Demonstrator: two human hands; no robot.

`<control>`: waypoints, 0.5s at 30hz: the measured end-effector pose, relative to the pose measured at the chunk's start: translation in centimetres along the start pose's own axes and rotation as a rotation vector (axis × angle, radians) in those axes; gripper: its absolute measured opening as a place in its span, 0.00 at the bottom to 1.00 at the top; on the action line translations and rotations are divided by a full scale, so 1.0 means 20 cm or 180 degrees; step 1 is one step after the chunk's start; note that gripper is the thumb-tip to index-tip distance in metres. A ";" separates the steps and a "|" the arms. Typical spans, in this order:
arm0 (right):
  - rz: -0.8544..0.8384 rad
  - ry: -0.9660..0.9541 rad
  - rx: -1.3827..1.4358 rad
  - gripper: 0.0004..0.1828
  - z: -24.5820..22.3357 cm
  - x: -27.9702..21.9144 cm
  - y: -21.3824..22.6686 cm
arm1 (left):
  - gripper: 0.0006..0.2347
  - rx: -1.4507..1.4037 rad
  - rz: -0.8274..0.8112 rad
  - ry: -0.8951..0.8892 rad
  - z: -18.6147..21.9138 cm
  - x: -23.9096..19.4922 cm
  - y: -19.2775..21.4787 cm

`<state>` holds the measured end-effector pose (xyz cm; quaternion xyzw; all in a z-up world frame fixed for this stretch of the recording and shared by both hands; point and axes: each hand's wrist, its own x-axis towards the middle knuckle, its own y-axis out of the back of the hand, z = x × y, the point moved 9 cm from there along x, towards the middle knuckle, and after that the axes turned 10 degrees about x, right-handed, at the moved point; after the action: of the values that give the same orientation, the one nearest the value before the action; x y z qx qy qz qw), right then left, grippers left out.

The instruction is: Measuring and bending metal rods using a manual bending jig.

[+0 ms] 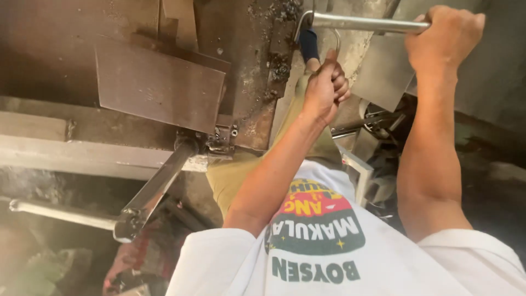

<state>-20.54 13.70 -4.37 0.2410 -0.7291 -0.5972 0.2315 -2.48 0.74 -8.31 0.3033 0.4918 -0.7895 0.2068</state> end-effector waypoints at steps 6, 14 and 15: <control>0.0940 0.0096 -0.0507 0.08 -0.15 -0.12 0.15 | 0.21 0.0277 0.0210 0.0067 0.07 -0.04 0.04; 0.0671 -0.0781 -0.0057 0.07 -0.16 -0.33 0.13 | 0.19 0.0375 0.0152 0.0016 0.11 -0.08 0.14; 0.0664 -0.0800 -0.0052 0.07 -0.20 -0.35 0.15 | 0.19 0.0388 0.0156 0.0031 0.11 -0.08 0.16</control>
<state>-12.92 15.56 -0.97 0.0855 -0.7686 -0.6012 0.2012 0.09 -2.58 -8.50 0.3312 0.4362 -0.8112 0.2049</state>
